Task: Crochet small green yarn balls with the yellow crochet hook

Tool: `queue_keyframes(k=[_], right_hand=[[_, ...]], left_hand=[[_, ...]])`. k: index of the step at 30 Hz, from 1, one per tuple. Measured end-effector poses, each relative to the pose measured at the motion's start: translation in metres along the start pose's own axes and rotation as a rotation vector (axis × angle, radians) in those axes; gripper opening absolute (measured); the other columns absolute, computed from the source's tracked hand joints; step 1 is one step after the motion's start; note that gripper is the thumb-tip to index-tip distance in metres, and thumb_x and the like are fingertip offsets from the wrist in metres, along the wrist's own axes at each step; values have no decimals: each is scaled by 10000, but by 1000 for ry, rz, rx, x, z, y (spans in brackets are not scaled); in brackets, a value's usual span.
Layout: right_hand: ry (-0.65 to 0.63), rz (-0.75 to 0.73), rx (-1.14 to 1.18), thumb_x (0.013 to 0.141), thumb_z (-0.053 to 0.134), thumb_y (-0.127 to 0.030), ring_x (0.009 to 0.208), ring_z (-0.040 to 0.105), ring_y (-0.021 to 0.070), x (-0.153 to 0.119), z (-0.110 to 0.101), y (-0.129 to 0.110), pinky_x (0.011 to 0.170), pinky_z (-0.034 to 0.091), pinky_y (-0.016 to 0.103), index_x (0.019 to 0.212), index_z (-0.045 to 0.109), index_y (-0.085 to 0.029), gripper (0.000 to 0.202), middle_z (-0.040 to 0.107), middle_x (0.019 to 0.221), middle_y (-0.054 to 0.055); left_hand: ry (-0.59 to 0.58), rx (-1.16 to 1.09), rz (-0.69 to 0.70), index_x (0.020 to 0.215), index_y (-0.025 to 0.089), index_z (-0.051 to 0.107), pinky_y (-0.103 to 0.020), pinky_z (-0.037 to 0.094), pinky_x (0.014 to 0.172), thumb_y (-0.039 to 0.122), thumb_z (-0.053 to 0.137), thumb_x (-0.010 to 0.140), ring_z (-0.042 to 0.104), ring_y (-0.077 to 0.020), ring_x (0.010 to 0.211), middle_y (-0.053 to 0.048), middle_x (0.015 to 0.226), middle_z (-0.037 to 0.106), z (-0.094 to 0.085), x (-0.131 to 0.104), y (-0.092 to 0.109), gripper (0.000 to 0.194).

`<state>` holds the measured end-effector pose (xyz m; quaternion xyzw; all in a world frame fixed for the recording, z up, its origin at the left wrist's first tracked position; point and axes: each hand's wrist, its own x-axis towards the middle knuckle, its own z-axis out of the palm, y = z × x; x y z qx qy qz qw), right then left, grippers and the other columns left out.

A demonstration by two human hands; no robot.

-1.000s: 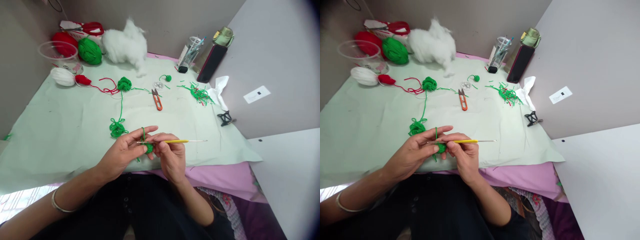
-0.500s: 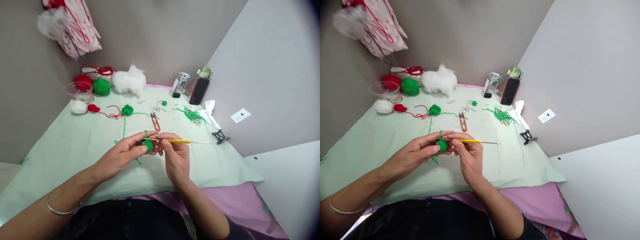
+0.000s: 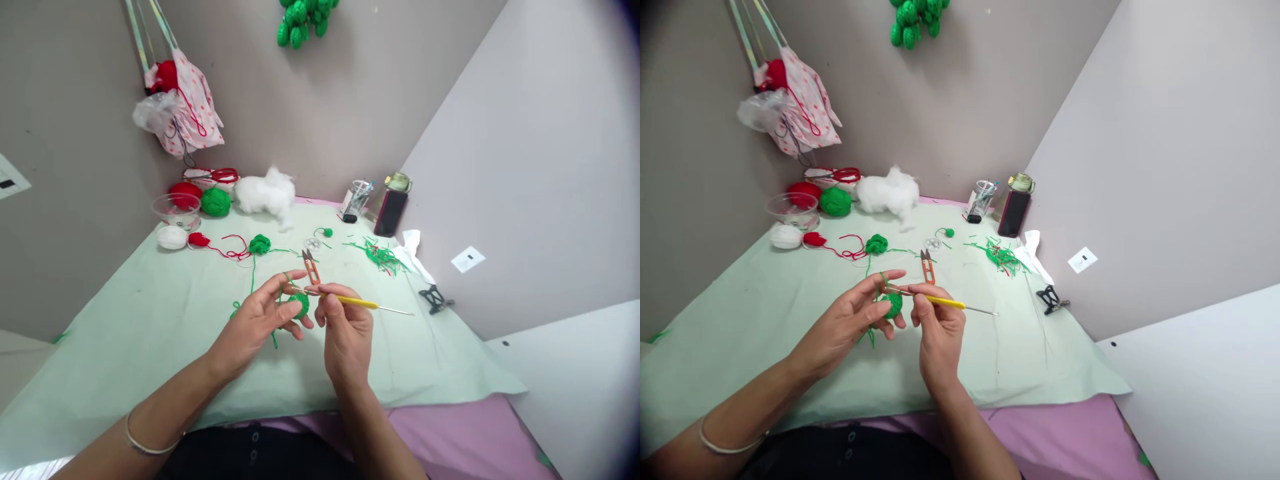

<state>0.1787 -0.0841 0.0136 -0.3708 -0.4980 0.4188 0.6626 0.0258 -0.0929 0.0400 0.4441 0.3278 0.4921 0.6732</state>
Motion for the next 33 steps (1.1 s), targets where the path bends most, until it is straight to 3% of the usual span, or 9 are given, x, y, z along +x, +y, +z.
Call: queue_keyframes(k=[4,9,12,14,16,20,27,30,33], right_hand=[[-51,-13,27,954,696,-380,570,505,98,0,0,-3,589,511,268,959,783,-226,178,777,866,35],[-125,-92,-13,989,650,-311,593,560,111,-3,-3,-7,569,525,274,990,787,-258,147,781,920,37],[-100,-403,-326,968,657,-195,778,670,174,-9,-5,-3,667,584,329,1076,799,-316,216,774,1012,60],[-50,-661,-565,927,683,-114,908,690,213,-15,-6,1,731,602,363,1180,783,-354,363,767,1080,78],[-13,-785,-644,910,680,-66,934,684,221,-18,-6,4,734,601,372,1253,753,-376,468,759,1091,78],[-31,-565,-393,948,643,-70,890,688,192,-17,-8,-3,720,585,348,1171,774,-342,376,746,986,47],[18,-126,92,986,671,-249,665,628,106,-13,-18,-16,642,521,268,969,805,-275,138,734,849,-4],[-53,-115,90,984,676,-262,715,657,117,-13,-16,-16,668,544,271,982,805,-278,130,748,879,0],[-88,-223,-86,989,660,-203,870,705,151,-13,-12,-16,758,576,292,1029,808,-272,168,789,955,26]], left_hand=[[50,16,12,1450,245,590,-334,542,924,324,826,861,659,-194,1033,-41,1102,679,-3,-1,0,639],[8,30,-9,1630,237,348,-292,524,725,349,820,868,624,-152,826,-17,1001,672,-4,-3,5,903],[23,26,-15,1653,256,303,-287,519,733,330,828,863,616,-146,804,-7,995,682,2,-7,5,951],[79,-25,-15,1622,268,381,-289,524,822,310,832,861,632,-162,896,-10,1008,700,8,-10,1,886],[122,-136,-64,1551,272,502,-276,515,886,309,823,872,633,-155,937,-7,1007,711,13,-14,-3,752],[98,-390,-224,1377,210,681,-253,538,828,287,772,914,655,-138,881,-33,1003,727,14,-16,-7,478],[47,-391,-185,1314,169,738,-248,556,787,272,735,945,697,-159,887,-68,984,740,8,-13,0,383],[36,-321,-143,1344,243,725,-270,559,803,271,779,913,688,-166,920,-49,1062,723,11,-15,-2,435],[66,-219,-106,1346,295,723,-263,538,847,282,828,872,663,-175,1011,-27,1100,711,12,-17,-5,486]])
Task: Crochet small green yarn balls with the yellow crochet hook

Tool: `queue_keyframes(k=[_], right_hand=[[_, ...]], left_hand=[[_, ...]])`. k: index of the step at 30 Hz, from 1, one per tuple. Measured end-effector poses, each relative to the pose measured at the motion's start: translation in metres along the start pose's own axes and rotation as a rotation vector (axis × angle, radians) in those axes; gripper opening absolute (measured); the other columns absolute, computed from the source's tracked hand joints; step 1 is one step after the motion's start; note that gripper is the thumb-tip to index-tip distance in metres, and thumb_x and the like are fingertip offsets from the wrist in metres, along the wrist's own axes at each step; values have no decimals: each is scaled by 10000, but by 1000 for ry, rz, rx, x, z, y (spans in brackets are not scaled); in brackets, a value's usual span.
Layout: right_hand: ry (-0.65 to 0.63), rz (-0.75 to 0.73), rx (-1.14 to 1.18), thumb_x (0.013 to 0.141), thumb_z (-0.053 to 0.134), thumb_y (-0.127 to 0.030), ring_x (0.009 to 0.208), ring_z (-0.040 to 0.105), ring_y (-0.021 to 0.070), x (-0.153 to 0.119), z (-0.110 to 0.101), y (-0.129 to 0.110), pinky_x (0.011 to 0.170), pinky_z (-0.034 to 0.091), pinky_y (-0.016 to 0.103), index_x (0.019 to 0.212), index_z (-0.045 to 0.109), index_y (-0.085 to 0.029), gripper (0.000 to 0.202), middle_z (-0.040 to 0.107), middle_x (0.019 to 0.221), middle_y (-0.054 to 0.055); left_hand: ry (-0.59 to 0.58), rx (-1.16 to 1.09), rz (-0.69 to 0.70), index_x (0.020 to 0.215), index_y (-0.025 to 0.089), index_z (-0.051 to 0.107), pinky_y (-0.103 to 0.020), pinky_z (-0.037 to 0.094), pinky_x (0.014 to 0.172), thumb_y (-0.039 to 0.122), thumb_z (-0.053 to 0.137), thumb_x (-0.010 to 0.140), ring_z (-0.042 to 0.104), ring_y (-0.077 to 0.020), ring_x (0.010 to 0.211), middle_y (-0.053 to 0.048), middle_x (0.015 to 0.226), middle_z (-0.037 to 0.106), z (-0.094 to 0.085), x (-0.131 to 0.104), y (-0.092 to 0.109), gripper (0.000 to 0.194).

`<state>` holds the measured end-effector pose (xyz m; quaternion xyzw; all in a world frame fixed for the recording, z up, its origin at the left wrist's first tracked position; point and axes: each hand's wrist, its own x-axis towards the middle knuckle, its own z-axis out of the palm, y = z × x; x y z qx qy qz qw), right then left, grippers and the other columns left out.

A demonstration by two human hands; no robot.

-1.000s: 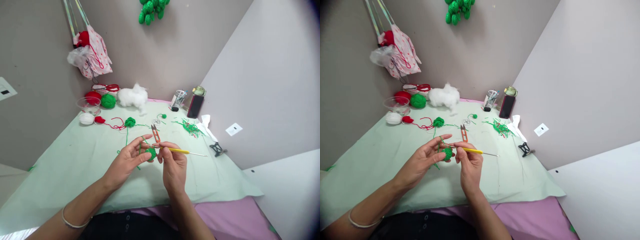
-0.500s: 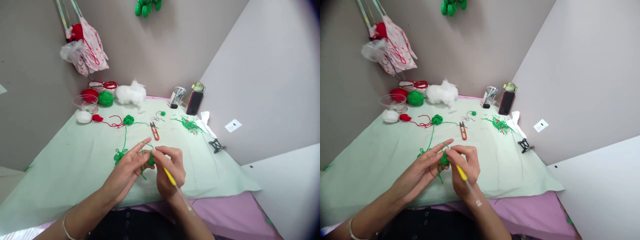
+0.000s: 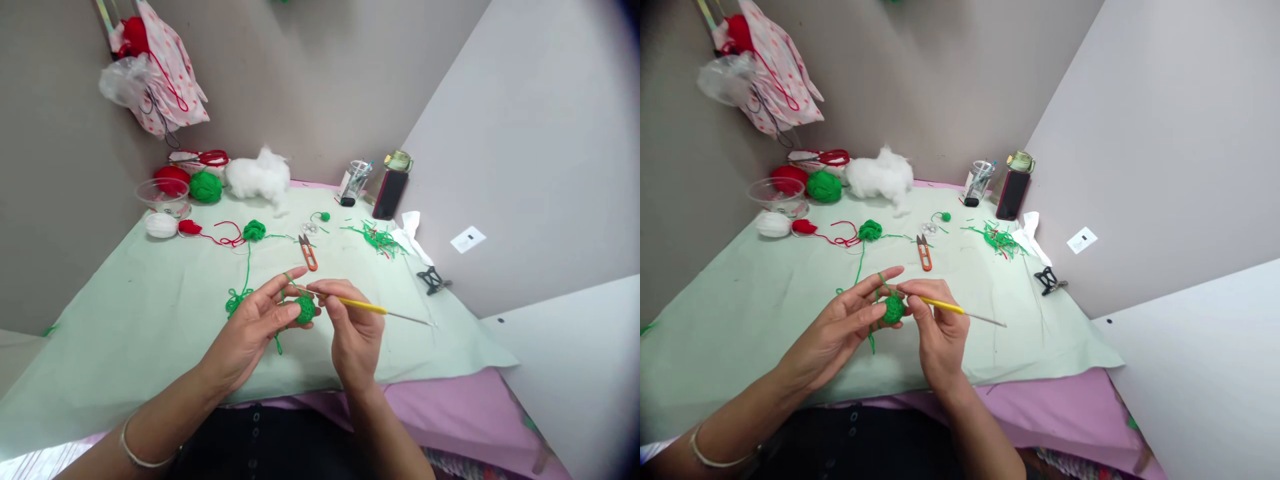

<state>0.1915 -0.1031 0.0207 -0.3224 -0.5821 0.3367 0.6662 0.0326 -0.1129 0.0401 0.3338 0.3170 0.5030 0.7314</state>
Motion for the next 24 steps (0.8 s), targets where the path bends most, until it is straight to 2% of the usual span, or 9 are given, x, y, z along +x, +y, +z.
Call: queue_keyframes(k=[4,7,9,11,14,17,21,24], right_hand=[[-25,-135,-177,991,627,-132,894,726,175,-5,2,2,761,612,328,1106,782,-298,255,797,965,29],[-46,-377,-492,959,654,-99,942,728,201,-14,2,9,758,628,354,1206,760,-340,361,783,1059,49],[-34,-510,-615,941,673,-92,961,724,211,-17,0,12,762,629,364,1243,750,-363,414,770,1114,57],[-22,-446,-526,947,665,-97,927,720,201,-16,-2,12,747,619,356,1216,759,-350,381,768,1071,54],[24,-122,-158,988,634,-161,756,686,154,-8,-8,5,651,573,304,1067,787,-287,213,746,876,23],[38,76,114,996,646,-244,637,626,120,-3,-7,-1,585,540,275,972,789,-257,145,718,806,4],[-34,5,25,989,659,-210,889,726,180,-5,2,-2,745,612,332,1037,797,-277,161,794,966,35],[-42,-66,-135,1001,617,-148,925,739,186,-9,6,2,803,631,358,1085,783,-285,231,803,976,35]], left_hand=[[60,92,44,1339,304,726,-247,491,915,269,872,829,638,-159,1038,-4,1042,722,0,1,-4,532],[97,41,43,1322,281,735,-254,488,897,300,887,812,636,-147,957,-2,973,725,4,2,-8,532],[100,-55,-14,1273,250,761,-256,491,893,326,891,802,633,-145,933,-17,971,730,5,3,-9,494],[74,-149,-88,1204,217,795,-260,498,891,326,876,806,628,-147,918,-30,953,720,3,4,-7,421],[25,-195,-133,1144,181,823,-249,498,859,286,835,824,605,-131,855,-31,924,687,-3,5,-4,338],[-30,-162,-129,1227,209,798,-244,485,859,284,838,817,591,-125,856,-24,945,678,-6,3,-3,419],[-9,-62,-89,1322,288,748,-252,467,866,266,841,832,588,-139,922,-21,993,707,-2,2,-7,499],[71,-5,-37,1262,288,779,-232,451,823,257,862,820,575,-118,862,1,926,699,2,2,-9,451]])
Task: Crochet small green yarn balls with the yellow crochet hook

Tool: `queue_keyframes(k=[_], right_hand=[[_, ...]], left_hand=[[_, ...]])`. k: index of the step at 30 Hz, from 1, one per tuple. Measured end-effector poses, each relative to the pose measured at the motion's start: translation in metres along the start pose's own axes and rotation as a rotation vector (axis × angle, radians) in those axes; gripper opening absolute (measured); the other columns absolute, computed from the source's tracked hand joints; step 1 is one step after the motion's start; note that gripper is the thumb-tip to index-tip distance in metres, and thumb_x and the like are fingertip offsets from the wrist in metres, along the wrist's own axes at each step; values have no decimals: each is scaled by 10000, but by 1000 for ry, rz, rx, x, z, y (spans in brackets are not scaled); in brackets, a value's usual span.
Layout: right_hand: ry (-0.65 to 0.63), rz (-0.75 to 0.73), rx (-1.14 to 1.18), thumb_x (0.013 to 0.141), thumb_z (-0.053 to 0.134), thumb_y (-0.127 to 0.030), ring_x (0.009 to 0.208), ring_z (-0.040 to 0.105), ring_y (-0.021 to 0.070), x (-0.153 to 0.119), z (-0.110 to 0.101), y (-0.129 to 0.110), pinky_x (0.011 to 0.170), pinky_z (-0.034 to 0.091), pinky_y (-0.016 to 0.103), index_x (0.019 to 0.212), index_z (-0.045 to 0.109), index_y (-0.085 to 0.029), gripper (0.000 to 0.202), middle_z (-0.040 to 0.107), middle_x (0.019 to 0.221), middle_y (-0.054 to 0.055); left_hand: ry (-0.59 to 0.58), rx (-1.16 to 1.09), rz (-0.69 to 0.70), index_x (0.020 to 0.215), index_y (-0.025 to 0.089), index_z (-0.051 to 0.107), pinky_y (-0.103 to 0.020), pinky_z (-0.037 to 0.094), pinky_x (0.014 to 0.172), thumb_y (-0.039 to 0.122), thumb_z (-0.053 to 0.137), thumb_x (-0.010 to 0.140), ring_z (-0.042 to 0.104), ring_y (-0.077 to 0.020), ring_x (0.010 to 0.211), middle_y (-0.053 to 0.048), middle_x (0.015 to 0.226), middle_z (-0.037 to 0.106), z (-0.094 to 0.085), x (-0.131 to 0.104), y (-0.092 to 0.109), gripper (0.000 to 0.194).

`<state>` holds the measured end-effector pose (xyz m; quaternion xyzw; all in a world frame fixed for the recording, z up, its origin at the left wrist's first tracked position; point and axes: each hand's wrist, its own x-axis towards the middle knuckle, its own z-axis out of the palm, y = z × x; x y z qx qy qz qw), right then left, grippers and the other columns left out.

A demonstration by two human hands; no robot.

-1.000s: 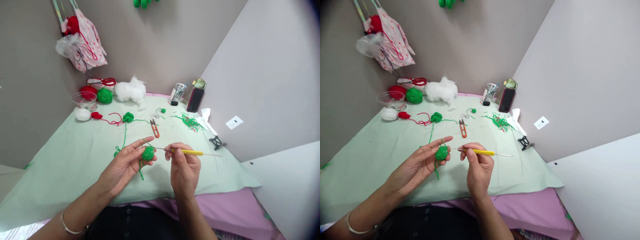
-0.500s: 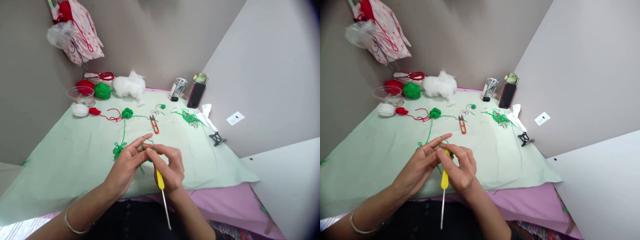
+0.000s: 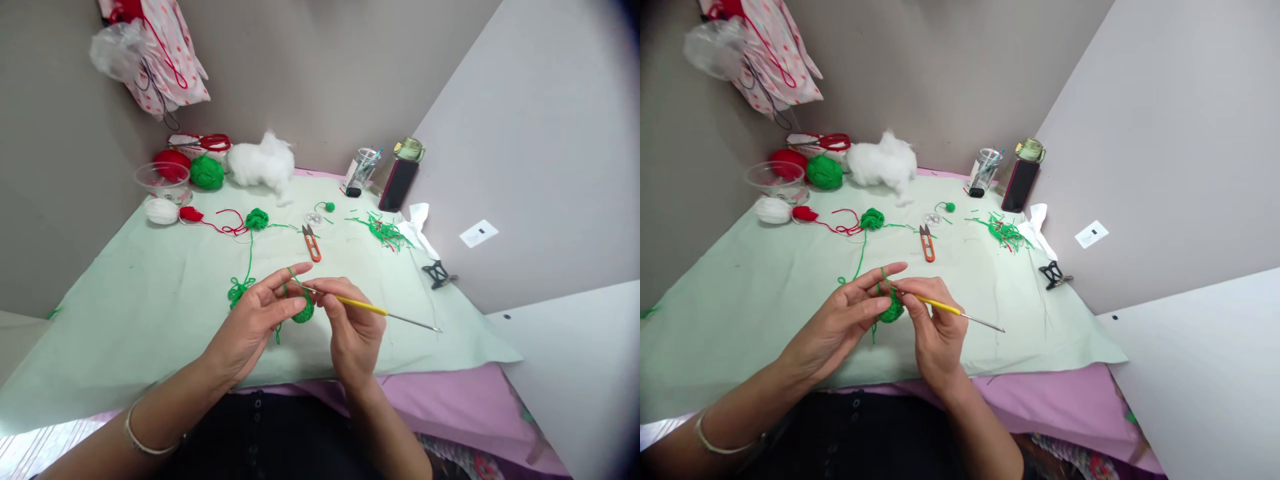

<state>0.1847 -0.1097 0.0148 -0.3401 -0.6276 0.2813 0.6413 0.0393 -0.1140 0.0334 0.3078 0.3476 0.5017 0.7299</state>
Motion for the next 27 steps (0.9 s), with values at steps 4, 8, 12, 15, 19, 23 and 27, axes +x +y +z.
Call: queue_keyframes(k=[4,8,12,15,19,23,27], right_hand=[[-24,-289,-376,961,648,-92,966,738,198,-9,-1,7,788,637,355,1177,764,-310,328,785,1086,62],[2,-255,-329,972,636,-112,906,736,190,-8,-9,8,747,627,342,1162,760,-294,291,774,1033,58],[76,57,10,1026,564,-183,645,643,132,-2,-10,5,598,557,294,1040,759,-255,208,702,816,11],[58,-102,-173,976,637,-143,778,693,170,-5,-4,8,658,578,320,1068,780,-281,220,731,901,37],[61,-250,-276,946,655,-102,876,704,199,-10,-3,12,716,586,349,1127,782,-295,294,753,973,52],[119,50,76,999,617,-211,678,621,147,-2,-11,8,615,525,311,999,779,-252,167,702,828,22],[34,93,119,990,654,-268,777,684,168,3,-8,3,683,577,326,998,788,-248,136,777,914,42]], left_hand=[[72,-51,45,1185,259,809,-224,450,837,299,899,784,593,-118,849,11,825,684,1,3,-4,413],[28,-117,-88,1170,216,816,-238,458,859,304,875,808,613,-139,901,-25,877,714,-5,7,-2,377],[74,5,16,1211,225,805,-224,438,819,246,882,798,579,-119,837,2,847,690,-4,4,0,420],[112,16,113,1301,269,760,-240,437,845,233,889,792,577,-120,818,30,813,678,2,2,-5,526],[61,-81,-38,1233,206,792,-275,447,853,272,880,800,612,-154,858,-20,855,721,1,4,-8,446],[47,-49,-45,1207,222,804,-269,444,834,265,875,808,611,-153,859,-14,851,706,-3,5,0,407],[61,1,34,1276,275,769,-266,447,825,231,901,777,606,-128,794,34,784,660,-1,1,3,518]])
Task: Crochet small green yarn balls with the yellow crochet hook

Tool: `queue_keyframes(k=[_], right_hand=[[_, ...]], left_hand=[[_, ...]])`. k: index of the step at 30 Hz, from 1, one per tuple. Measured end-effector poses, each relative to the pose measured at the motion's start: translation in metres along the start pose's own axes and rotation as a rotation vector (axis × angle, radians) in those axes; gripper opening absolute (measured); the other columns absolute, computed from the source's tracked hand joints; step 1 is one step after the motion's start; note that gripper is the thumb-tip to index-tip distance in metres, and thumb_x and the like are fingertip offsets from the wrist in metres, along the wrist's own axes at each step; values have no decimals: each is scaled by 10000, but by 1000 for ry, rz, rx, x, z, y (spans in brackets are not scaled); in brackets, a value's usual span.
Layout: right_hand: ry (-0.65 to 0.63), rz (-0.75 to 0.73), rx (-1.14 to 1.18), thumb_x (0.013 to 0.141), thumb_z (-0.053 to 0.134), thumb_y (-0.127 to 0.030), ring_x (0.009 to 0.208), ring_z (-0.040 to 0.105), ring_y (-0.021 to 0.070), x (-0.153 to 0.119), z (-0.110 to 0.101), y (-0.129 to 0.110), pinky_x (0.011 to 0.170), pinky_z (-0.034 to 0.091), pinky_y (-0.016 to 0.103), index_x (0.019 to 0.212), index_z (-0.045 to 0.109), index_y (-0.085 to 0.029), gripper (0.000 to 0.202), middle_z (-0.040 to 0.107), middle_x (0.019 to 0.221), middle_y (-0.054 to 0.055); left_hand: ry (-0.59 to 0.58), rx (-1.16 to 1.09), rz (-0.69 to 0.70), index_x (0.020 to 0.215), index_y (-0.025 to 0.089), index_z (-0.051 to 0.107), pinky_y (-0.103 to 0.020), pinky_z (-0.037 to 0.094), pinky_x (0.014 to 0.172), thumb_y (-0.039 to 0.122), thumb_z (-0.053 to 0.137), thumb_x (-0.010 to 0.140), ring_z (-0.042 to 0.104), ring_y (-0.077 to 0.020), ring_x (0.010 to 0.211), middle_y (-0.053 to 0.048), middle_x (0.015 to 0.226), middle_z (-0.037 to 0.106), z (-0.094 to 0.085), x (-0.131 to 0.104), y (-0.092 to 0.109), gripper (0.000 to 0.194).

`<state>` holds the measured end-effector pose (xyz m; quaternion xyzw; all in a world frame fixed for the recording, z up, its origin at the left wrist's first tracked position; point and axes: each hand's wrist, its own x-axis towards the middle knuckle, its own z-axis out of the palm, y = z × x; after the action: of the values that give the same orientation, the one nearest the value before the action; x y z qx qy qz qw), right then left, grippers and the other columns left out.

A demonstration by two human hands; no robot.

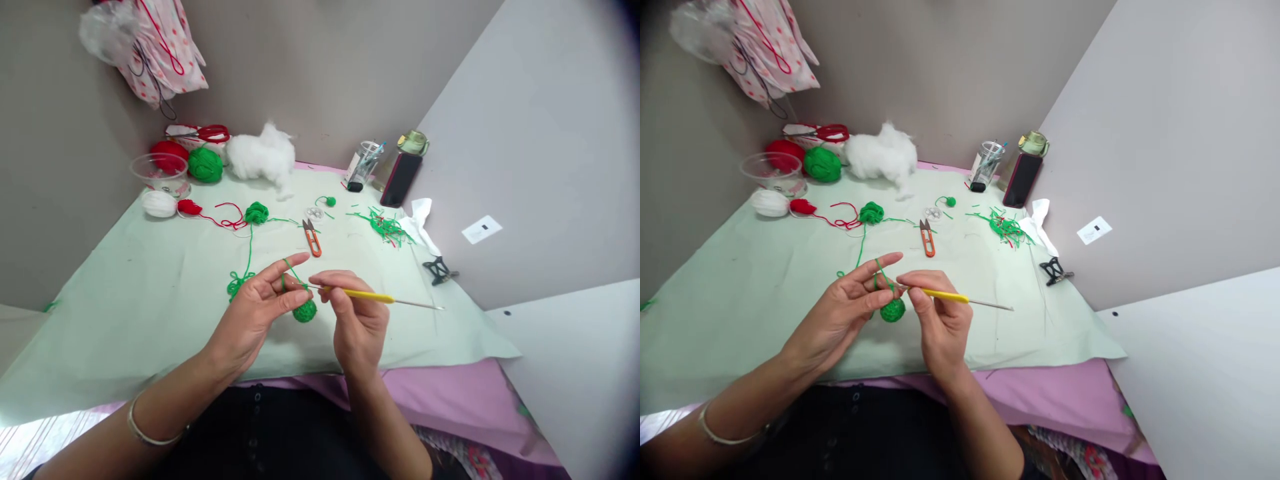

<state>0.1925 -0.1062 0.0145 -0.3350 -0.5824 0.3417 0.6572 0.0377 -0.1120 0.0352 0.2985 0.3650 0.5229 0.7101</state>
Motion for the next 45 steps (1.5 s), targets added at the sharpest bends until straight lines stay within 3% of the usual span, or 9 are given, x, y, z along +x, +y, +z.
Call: queue_keyframes(k=[5,15,28,34,37,45], right_hand=[[-6,29,-41,995,643,-285,741,706,160,-1,4,-1,678,611,326,1000,783,-242,147,788,906,38],[-20,29,20,986,657,-253,752,705,158,-2,1,-1,674,617,329,1010,796,-260,141,760,911,31],[6,-119,-94,997,613,-145,812,723,181,-8,0,-4,683,613,346,1066,783,-275,225,768,914,34],[22,-269,-284,940,656,-39,918,751,177,-17,5,-7,724,652,319,1158,771,-325,378,759,1024,34],[35,-276,-293,925,648,5,916,749,163,-19,7,-7,723,650,296,1171,767,-315,421,745,1033,33],[-3,-282,-283,965,590,-21,951,735,195,-21,-1,-9,776,647,376,1207,742,-281,386,769,1011,54]], left_hand=[[-8,-5,-28,1274,258,766,-286,455,886,233,916,756,646,-149,865,21,819,688,-2,1,-2,540],[-20,-46,-81,1296,214,738,-253,441,798,231,897,782,623,-139,835,9,818,693,-2,1,2,538],[-20,-32,-23,1197,222,775,-241,434,760,238,894,796,601,-106,768,49,747,642,1,0,2,419],[-16,-47,-44,1174,210,778,-250,454,755,249,878,803,630,-136,796,5,811,713,1,0,-1,386],[1,-24,-14,1138,215,789,-244,455,747,248,879,801,630,-129,782,9,803,712,2,0,-2,350],[25,24,16,1107,225,798,-235,459,778,259,877,803,646,-121,813,9,832,709,0,0,1,316]])
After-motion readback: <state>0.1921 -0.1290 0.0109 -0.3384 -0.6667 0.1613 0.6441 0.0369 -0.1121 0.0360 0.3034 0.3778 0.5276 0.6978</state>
